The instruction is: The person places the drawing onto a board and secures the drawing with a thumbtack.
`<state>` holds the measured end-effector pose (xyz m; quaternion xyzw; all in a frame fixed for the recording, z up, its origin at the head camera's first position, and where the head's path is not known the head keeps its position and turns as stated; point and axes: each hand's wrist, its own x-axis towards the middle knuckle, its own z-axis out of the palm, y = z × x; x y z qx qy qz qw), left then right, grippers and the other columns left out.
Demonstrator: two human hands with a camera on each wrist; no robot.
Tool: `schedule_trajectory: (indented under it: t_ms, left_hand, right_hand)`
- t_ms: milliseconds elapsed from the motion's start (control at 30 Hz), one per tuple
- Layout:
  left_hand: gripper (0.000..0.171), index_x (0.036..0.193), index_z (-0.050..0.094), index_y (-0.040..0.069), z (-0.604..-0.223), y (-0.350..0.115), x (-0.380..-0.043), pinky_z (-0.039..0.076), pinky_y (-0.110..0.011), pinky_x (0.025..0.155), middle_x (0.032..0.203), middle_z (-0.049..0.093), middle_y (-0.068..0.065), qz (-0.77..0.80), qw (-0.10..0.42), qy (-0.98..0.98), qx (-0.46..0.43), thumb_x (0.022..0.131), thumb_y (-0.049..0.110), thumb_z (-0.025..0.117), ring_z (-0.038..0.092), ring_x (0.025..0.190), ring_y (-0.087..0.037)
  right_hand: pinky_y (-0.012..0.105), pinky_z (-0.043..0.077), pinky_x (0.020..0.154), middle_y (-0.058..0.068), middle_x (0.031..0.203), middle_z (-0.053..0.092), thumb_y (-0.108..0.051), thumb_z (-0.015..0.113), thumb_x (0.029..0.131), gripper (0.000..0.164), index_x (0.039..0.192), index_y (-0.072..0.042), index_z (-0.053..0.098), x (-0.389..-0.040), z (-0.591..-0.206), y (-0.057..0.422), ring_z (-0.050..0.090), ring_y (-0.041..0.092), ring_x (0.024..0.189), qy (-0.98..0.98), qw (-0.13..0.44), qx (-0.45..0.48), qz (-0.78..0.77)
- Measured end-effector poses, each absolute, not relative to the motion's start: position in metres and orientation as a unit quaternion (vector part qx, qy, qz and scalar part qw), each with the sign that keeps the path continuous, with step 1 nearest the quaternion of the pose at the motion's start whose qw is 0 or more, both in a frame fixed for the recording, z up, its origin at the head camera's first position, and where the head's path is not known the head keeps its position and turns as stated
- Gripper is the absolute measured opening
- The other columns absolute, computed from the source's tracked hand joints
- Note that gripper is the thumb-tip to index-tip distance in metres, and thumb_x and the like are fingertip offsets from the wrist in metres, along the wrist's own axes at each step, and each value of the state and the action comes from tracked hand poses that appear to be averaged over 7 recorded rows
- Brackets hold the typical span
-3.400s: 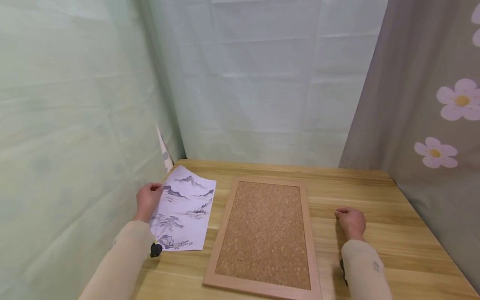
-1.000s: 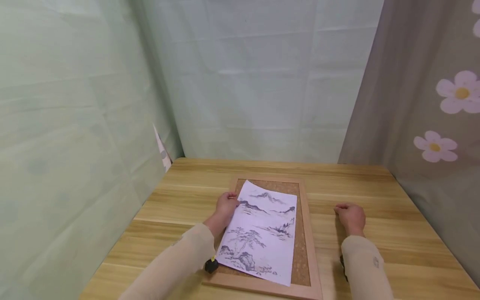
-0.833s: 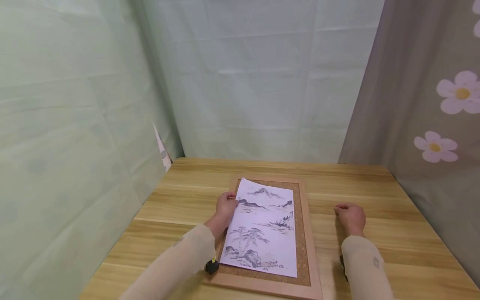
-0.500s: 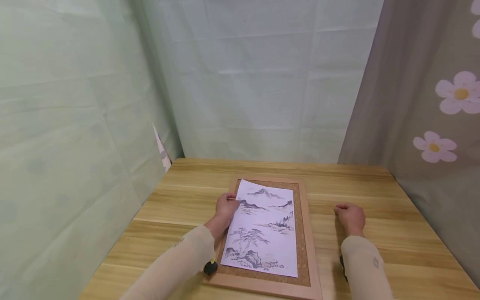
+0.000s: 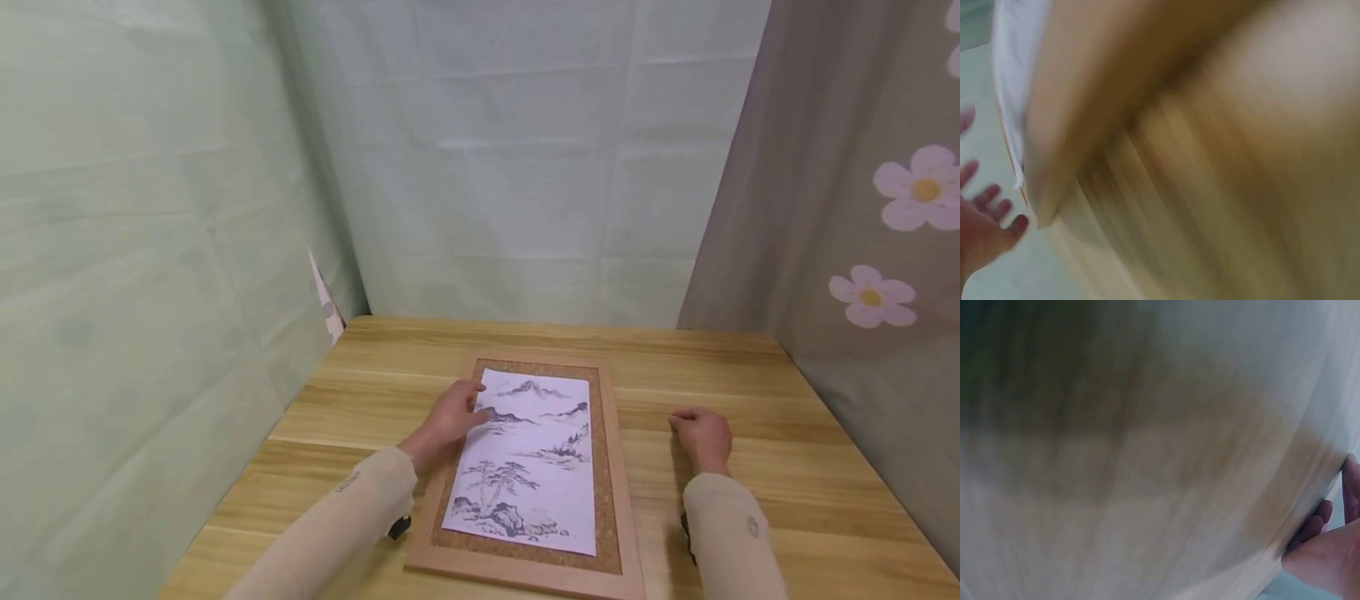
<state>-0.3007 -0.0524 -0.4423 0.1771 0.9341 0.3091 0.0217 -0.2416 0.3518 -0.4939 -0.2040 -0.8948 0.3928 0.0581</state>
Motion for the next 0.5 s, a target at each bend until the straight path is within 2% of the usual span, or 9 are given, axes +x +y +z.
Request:
schedule_trajectory:
  t_ms: [67,133,233,367,500]
  left_hand:
    - [0.059,0.138,0.054,0.002,-0.443,-0.057,-0.302,0.036,-0.050,0.108,0.141,0.050,-0.021,0.217,0.042,0.945,0.240,0.090,0.030,0.073,0.047,0.130,-0.035]
    - [0.067,0.144,0.051,0.006,-0.444,-0.062,-0.302,0.026,-0.053,0.115,0.154,0.038,-0.017,0.149,0.061,0.946,0.280,0.090,0.041,0.072,0.033,0.143,-0.034]
    - [0.078,0.149,0.045,0.011,-0.446,-0.067,-0.302,0.017,-0.055,0.117,0.161,0.028,-0.013,0.106,0.092,0.944,0.299,0.088,0.054,0.068,0.022,0.148,-0.031]
    - [0.086,0.153,0.040,0.014,-0.449,-0.070,-0.299,0.010,-0.056,0.118,0.163,0.024,-0.009,0.081,0.119,0.942,0.303,0.087,0.064,0.063,0.019,0.150,-0.028]
    - [0.086,0.153,0.039,0.015,-0.449,-0.070,-0.295,0.007,-0.056,0.118,0.162,0.025,-0.008,0.072,0.130,0.941,0.305,0.088,0.067,0.060,0.020,0.149,-0.028]
  right_hand:
    - [0.054,0.037,0.095,0.028,0.119,0.063,-0.020,0.060,0.097,0.030,0.108,0.007,0.069,-0.242,-0.494,0.352,0.053,0.048,0.110,-0.895,0.058,-0.204,0.393]
    - [0.054,0.037,0.094,0.028,0.118,0.063,-0.020,0.060,0.097,0.030,0.108,0.007,0.069,-0.242,-0.493,0.352,0.053,0.048,0.109,-0.894,0.057,-0.205,0.394]
    - [0.054,0.037,0.095,0.029,0.119,0.062,-0.019,0.060,0.097,0.030,0.108,0.007,0.068,-0.241,-0.492,0.351,0.053,0.048,0.110,-0.894,0.055,-0.206,0.394]
    - [0.054,0.037,0.095,0.030,0.121,0.061,-0.019,0.060,0.097,0.030,0.110,0.007,0.068,-0.240,-0.490,0.349,0.052,0.049,0.111,-0.896,0.050,-0.206,0.391]
    - [0.055,0.036,0.096,0.030,0.122,0.061,-0.020,0.060,0.097,0.030,0.110,0.006,0.068,-0.240,-0.488,0.349,0.052,0.049,0.111,-0.897,0.051,-0.210,0.385]
